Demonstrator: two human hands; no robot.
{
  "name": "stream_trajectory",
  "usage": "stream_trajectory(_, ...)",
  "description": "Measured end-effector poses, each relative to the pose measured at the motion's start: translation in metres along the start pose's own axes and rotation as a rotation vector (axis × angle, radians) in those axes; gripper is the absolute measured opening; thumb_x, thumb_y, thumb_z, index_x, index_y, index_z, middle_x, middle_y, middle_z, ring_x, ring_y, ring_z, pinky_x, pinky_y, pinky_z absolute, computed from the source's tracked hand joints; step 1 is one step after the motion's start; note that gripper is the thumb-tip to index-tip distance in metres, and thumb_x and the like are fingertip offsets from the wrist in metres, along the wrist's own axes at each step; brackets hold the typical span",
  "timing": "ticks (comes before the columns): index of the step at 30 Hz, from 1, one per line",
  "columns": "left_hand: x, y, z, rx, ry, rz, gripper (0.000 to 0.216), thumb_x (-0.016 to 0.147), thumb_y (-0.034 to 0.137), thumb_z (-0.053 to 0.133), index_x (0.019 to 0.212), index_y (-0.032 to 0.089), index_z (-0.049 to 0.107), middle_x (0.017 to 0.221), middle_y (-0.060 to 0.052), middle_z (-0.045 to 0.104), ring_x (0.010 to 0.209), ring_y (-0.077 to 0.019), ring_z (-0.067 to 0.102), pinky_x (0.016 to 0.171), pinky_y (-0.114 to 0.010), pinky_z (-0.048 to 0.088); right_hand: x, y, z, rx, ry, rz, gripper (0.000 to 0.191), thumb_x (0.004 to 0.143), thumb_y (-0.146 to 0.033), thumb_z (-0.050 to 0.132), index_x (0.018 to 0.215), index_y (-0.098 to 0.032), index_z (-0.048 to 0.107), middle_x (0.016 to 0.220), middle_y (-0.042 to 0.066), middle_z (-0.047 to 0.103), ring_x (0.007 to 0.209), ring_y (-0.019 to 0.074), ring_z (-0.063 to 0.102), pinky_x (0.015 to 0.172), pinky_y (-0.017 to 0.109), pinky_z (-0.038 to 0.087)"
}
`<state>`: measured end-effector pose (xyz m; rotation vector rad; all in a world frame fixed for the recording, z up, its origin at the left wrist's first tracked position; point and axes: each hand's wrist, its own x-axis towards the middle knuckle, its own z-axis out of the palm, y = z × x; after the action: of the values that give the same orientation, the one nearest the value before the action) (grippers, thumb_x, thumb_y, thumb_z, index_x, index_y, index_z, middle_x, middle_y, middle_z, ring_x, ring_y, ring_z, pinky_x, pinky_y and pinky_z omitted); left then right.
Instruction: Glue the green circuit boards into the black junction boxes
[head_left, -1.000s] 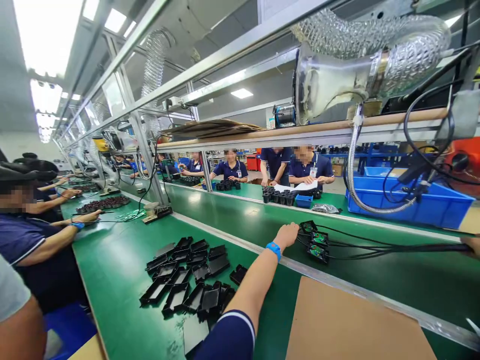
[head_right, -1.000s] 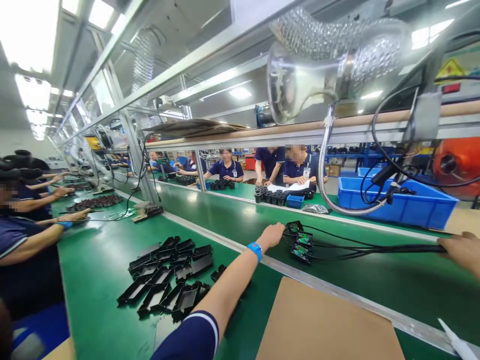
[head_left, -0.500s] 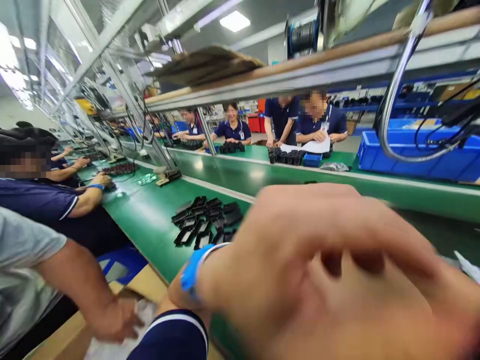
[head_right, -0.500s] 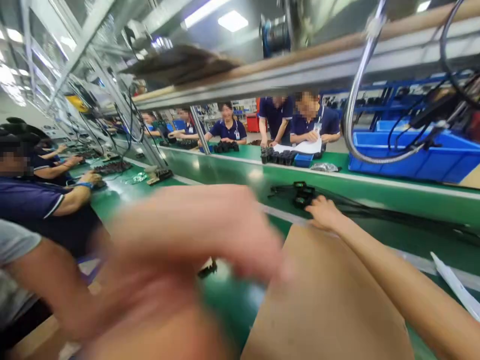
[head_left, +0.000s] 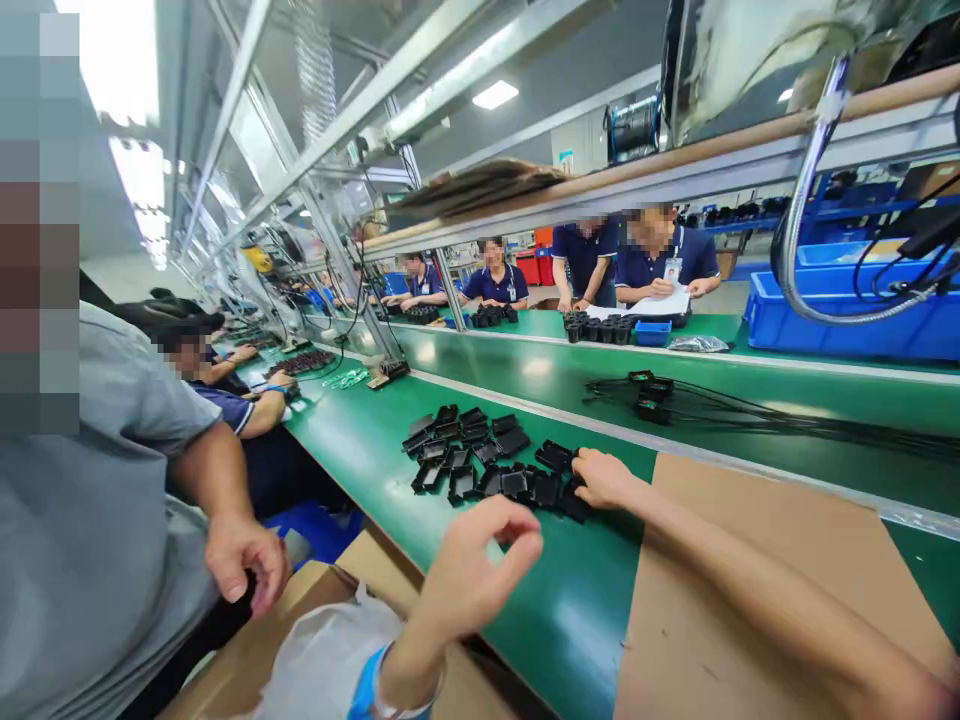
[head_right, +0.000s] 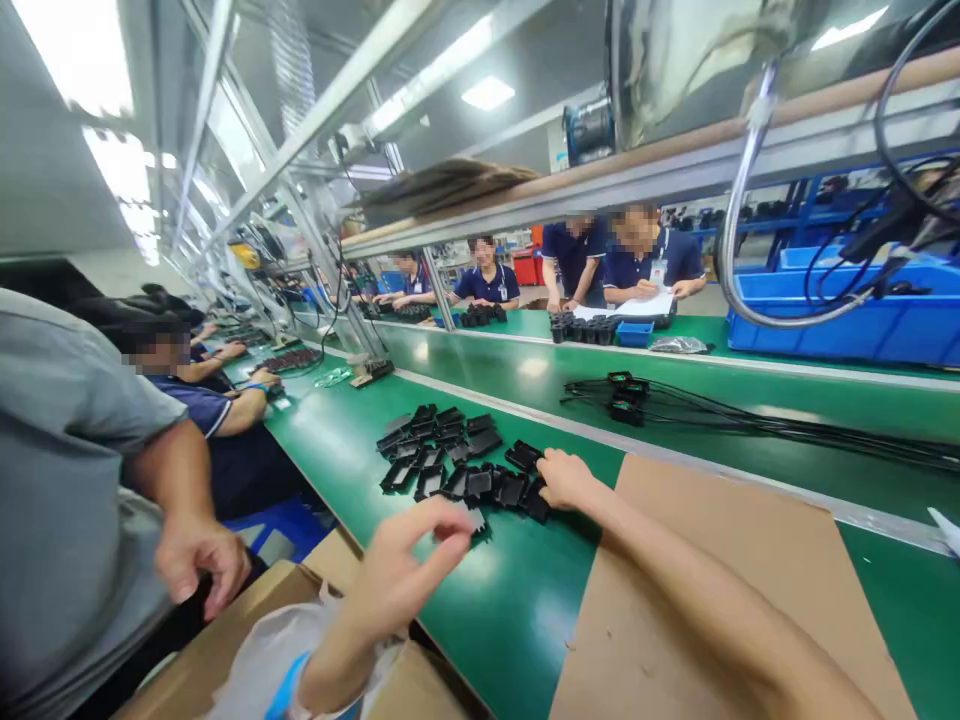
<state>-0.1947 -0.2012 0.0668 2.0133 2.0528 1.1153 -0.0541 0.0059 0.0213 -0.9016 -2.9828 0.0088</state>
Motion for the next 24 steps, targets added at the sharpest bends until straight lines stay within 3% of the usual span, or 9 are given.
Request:
stream_trajectory(3, 0.028, -0.039, 0.027, 0.198, -0.014, -0.057, 0.012, 0.087, 0.028, 0.064, 0.093, 0.017, 0.065, 0.089, -0.005, 0.065, 0.085, -0.0184, 0.061, 0.078, -0.034, 0.051, -0.006, -0.002, 0.005, -0.021, 0.025, -0.009, 0.018, 0.090, -0.028, 0.059, 0.101, -0.013, 0.063, 0.100, 0.009, 0.061, 0.093, 0.0219, 0.058, 0.078, 0.038, 0.049)
stream_trajectory(6, 0.052, -0.067, 0.053, 0.300, 0.017, -0.102, 0.016, 0.080, 0.032, 0.071, 0.081, 0.016, 0.067, 0.082, -0.008, 0.062, 0.084, -0.0251, 0.059, 0.075, -0.039, 0.049, -0.009, -0.010, 0.005, -0.013, 0.058, -0.099, 0.018, 0.082, -0.024, 0.064, 0.099, -0.016, 0.065, 0.106, 0.012, 0.059, 0.103, 0.0271, 0.052, 0.080, 0.039, 0.042)
stream_trajectory(9, 0.064, -0.079, 0.063, 0.361, 0.026, -0.104, 0.018, 0.077, 0.030, 0.071, 0.067, 0.016, 0.064, 0.075, -0.008, 0.058, 0.082, -0.0279, 0.056, 0.073, -0.040, 0.046, -0.010, -0.014, 0.002, 0.036, 0.035, -0.198, 0.007, 0.083, -0.024, 0.065, 0.086, -0.020, 0.069, 0.109, 0.009, 0.060, 0.107, 0.0253, 0.048, 0.085, 0.037, 0.037)
stream_trajectory(11, 0.065, -0.080, 0.061, 0.369, 0.035, -0.085, 0.017, 0.080, 0.022, 0.066, 0.064, 0.016, 0.062, 0.074, -0.008, 0.056, 0.082, -0.0271, 0.054, 0.073, -0.039, 0.044, -0.013, -0.012, 0.000, 0.070, 0.033, -0.194, 0.010, 0.085, -0.024, 0.062, 0.080, -0.019, 0.069, 0.110, 0.008, 0.060, 0.108, 0.0246, 0.046, 0.086, 0.037, 0.034)
stream_trajectory(17, 0.027, -0.059, 0.045, 0.254, 0.015, 0.103, 0.019, 0.088, 0.023, 0.051, 0.072, 0.018, 0.059, 0.081, -0.006, 0.057, 0.081, -0.0219, 0.050, 0.073, -0.036, 0.040, -0.024, -0.004, 0.009, 0.128, 0.056, -0.054, 0.009, 0.085, -0.021, 0.059, 0.080, -0.015, 0.064, 0.114, 0.013, 0.057, 0.109, 0.0277, 0.044, 0.087, 0.039, 0.033)
stream_trajectory(21, -0.012, -0.049, 0.046, 0.154, -0.106, 0.291, 0.012, 0.086, 0.022, 0.052, 0.076, 0.019, 0.059, 0.083, -0.005, 0.058, 0.078, -0.0199, 0.049, 0.067, -0.034, 0.038, -0.018, 0.002, 0.020, 0.187, 0.060, 0.017, 0.012, 0.081, -0.010, 0.054, 0.091, -0.016, 0.056, 0.099, 0.010, 0.061, 0.096, 0.0239, 0.051, 0.081, 0.035, 0.034)
stream_trajectory(24, -0.021, -0.053, 0.053, 0.149, -0.227, 0.304, 0.007, 0.084, 0.021, 0.057, 0.079, 0.019, 0.060, 0.085, -0.005, 0.059, 0.079, -0.0202, 0.049, 0.069, -0.034, 0.039, -0.012, 0.007, 0.022, 0.256, 0.047, 0.006, 0.019, 0.078, -0.004, 0.052, 0.091, -0.017, 0.051, 0.091, 0.005, 0.063, 0.086, 0.0194, 0.055, 0.081, 0.033, 0.034)
